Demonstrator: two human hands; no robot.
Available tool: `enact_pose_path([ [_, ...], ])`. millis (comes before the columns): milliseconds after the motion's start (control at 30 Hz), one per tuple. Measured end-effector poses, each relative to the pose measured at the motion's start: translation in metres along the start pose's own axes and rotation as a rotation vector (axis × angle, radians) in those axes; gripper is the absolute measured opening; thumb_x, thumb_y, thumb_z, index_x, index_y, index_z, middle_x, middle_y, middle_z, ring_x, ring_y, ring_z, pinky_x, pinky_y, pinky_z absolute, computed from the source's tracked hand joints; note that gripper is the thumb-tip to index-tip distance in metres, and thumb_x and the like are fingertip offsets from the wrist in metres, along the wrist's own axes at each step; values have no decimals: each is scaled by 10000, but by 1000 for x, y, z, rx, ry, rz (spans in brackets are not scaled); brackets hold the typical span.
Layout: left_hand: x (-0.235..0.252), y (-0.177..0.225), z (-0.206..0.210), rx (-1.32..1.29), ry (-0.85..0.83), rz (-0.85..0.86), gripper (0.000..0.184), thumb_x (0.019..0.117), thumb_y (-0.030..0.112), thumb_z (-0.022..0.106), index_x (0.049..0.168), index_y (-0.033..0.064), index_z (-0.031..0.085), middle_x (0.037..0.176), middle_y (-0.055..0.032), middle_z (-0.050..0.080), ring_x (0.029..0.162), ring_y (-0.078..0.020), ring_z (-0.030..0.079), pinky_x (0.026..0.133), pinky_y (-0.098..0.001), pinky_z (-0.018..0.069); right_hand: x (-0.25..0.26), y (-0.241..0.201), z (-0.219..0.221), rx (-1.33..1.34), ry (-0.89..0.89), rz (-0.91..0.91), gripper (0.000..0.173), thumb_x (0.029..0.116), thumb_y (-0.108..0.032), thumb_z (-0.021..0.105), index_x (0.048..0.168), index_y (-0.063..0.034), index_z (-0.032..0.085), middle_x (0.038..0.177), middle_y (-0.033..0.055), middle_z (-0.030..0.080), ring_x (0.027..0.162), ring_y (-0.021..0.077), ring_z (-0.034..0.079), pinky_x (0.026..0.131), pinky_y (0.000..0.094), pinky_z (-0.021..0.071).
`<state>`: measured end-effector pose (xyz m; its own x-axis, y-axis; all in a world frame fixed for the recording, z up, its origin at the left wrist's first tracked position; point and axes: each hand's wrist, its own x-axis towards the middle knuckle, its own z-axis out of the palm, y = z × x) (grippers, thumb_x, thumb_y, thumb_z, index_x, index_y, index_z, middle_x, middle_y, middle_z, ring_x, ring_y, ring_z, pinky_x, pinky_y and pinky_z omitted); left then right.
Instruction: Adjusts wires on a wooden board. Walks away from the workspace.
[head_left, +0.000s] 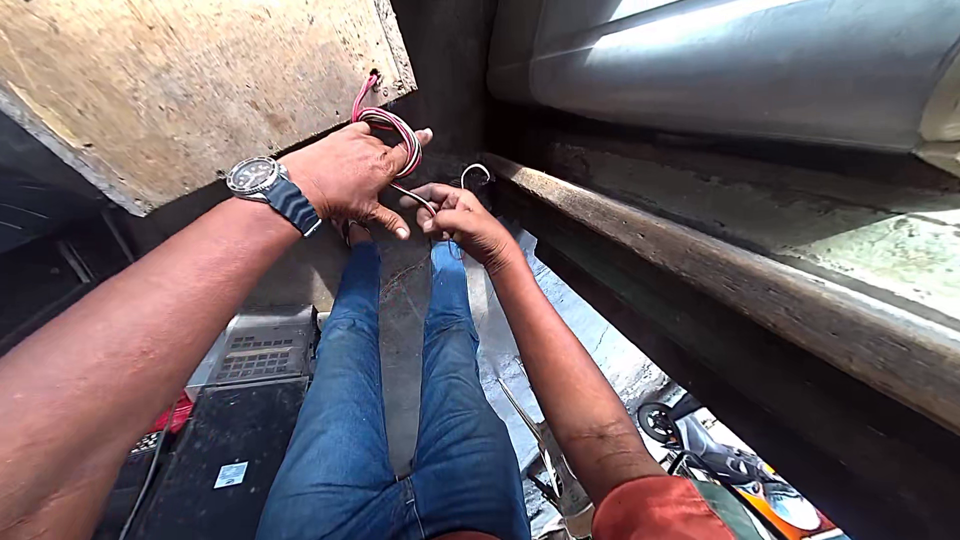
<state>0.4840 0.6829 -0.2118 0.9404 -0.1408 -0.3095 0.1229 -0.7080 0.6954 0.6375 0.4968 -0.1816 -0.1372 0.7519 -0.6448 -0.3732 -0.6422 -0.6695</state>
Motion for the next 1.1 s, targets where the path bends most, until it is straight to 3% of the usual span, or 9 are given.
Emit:
enact_pose_path([
  [67, 0, 4, 2, 94, -32, 3, 733, 896, 439, 762, 1389, -34, 498, 1023, -218, 697, 958, -385, 683, 1034, -561, 427, 6, 3, -8, -14, 50, 6, 376, 986, -246, 481, 1231, -7, 637, 717, -37, 594, 563, 26, 462, 522, 208, 391],
  [167, 3, 12, 8, 221, -78, -27, 158, 957, 57, 607, 1093, -13, 566, 807, -165, 634, 826, -354, 664, 940, -522, 456, 19, -2, -3, -122, 218, 78, 444, 1070, -456, 464, 1156, -50, 622, 688, -9, 598, 532, 58, 480, 494, 220, 398],
  [300, 7, 16, 11, 226, -115, -28, 90, 960, 29, 563, 1003, -40, 603, 822, -185, 643, 846, -362, 656, 920, -522, 440, 36, -5, 6, -323, 324, 121, 488, 1054, -418, 543, 1327, -13, 539, 862, 84, 686, 645, 127, 603, 614, 299, 519],
  [400, 6, 13, 11, 207, -97, -28, 188, 972, 18, 552, 1147, -50, 565, 881, -198, 650, 905, -379, 664, 978, -533, 443, 42, 1, 9, -254, 343, -52, 316, 1092, -247, 486, 1209, 19, 610, 870, 83, 682, 604, 107, 591, 551, 260, 512],
  [700, -4, 3, 16, 111, 514, 223, 160, 1003, 17, 491, 1122, -25, 589, 957, -227, 640, 1015, -428, 624, 1033, -540, 430, 42, 1, 17, -108, 433, -97, 231, 1095, -140, 456, 1098, 27, 615, 719, 49, 618, 543, 83, 531, 500, 224, 457],
  [767, -1, 2, 9, 178, 538, 172, 287, 936, 53, 583, 1217, 3, 560, 1127, -240, 632, 1133, -443, 573, 1038, -549, 385, 39, 0, 16, -101, 399, -74, 239, 1097, -145, 453, 1090, 23, 622, 704, 36, 603, 525, 70, 500, 478, 214, 423],
  [867, 7, -10, -4, 209, 350, 63, 835, 653, 100, 833, 1403, 6, 478, 1358, -256, 571, 1316, -464, 485, 1097, -584, 349, 37, -2, 16, -154, 317, -94, 233, 1091, -128, 448, 1089, 30, 619, 744, 37, 624, 547, 62, 514, 496, 210, 433],
  [967, 19, -18, -14, 222, 209, 44, 581, 684, 168, 827, 1179, -8, 578, 1025, -216, 656, 1146, -457, 567, 1052, -603, 361, 35, -5, 15, -197, 281, -154, 226, 1084, -106, 447, 1065, 36, 622, 794, 52, 635, 597, 74, 551, 545, 226, 476],
  [1100, 26, -21, -18, 208, 204, -2, 304, 842, 272, 729, 824, 19, 560, 706, -168, 588, 827, -416, 616, 951, -604, 382, 30, -9, 16, -219, 313, -209, 221, 1086, -99, 439, 1077, 38, 612, 808, 65, 635, 613, 90, 578, 562, 236, 509],
])
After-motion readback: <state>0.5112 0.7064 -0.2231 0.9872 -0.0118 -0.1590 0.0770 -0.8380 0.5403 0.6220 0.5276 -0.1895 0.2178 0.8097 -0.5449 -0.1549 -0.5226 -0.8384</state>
